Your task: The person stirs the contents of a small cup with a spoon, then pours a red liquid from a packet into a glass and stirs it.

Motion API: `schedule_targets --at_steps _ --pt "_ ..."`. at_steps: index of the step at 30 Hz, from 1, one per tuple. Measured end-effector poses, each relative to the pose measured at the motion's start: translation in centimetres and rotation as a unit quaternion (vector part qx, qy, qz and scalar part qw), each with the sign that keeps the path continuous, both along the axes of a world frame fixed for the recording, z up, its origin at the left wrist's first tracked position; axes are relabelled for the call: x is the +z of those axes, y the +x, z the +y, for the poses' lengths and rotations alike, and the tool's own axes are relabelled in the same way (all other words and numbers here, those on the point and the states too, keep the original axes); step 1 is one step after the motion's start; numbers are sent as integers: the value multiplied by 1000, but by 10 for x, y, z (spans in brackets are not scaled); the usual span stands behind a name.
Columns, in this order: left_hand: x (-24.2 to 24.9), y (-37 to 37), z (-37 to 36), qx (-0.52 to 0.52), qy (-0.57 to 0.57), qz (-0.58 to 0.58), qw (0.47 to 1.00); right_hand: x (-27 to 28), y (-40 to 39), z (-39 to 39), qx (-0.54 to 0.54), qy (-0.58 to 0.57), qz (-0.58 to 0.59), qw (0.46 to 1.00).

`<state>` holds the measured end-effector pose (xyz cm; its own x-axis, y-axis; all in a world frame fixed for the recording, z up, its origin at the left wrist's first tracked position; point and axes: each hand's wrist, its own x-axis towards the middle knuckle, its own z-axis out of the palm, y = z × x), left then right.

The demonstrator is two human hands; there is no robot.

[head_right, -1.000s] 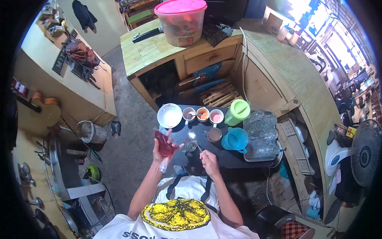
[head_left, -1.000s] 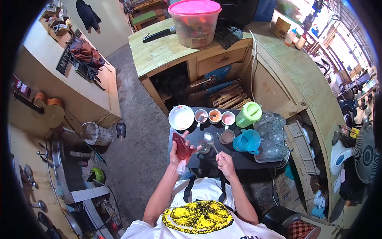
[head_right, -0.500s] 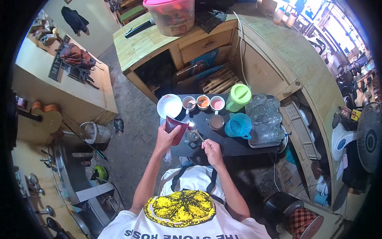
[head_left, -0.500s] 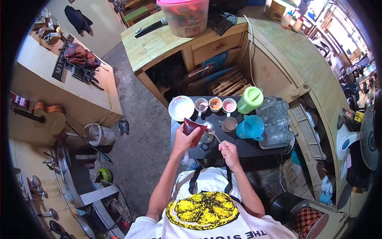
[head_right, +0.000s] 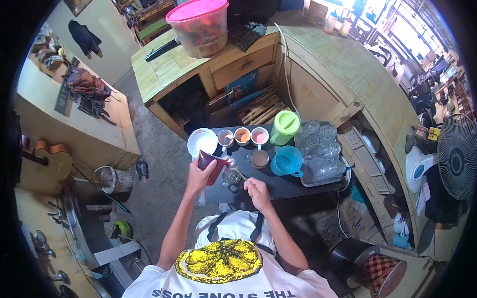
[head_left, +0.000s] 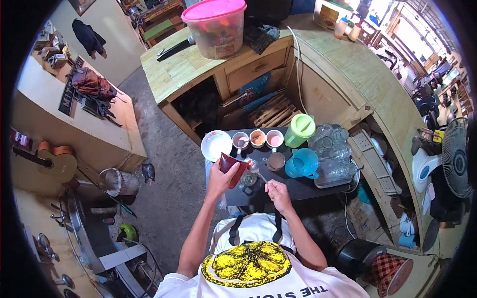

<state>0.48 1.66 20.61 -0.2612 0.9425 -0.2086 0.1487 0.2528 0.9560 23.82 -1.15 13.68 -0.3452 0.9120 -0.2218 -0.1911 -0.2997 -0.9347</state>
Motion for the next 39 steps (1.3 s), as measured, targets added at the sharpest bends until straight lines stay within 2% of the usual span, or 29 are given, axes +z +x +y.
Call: schedule_targets --at_steps 15,25,39 --pt "7 -7 -4 -1 3 45 999 5 -5 -3 6 0 8 1000" --pt "9 -8 -7 -6 0 67 998 11 -6 -7 0 -42 13 999" --pt "-2 -12 -7 -4 7 60 998 8 -6 -9 -1 -35 17 999"
